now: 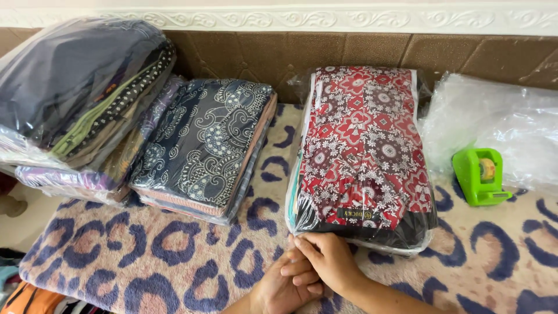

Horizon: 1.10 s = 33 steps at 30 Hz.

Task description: The person packs a stack of folded patterned clothes into a clear plastic bag. They use a green tape dispenser to apply adhesive tape along the edges of the bag to seal it securely. The person smooths the plastic and adjusts the package to ensure it is tightly wrapped.

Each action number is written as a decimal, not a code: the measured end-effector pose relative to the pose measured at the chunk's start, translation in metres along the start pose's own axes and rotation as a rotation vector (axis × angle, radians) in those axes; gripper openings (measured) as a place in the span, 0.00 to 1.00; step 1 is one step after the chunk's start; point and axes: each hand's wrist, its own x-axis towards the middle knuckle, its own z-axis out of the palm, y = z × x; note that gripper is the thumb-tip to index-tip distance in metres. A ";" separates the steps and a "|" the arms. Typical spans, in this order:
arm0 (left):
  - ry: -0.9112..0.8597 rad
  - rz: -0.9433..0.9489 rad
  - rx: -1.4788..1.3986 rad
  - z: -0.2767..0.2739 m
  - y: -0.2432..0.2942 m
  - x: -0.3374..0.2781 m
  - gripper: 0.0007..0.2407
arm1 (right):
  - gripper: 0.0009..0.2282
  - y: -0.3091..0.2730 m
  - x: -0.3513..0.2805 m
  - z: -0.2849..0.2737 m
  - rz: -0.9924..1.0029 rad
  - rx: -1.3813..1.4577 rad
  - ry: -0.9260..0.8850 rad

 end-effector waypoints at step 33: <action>0.388 0.113 0.725 0.035 0.010 -0.034 0.12 | 0.21 0.008 -0.010 -0.025 0.037 -0.065 -0.204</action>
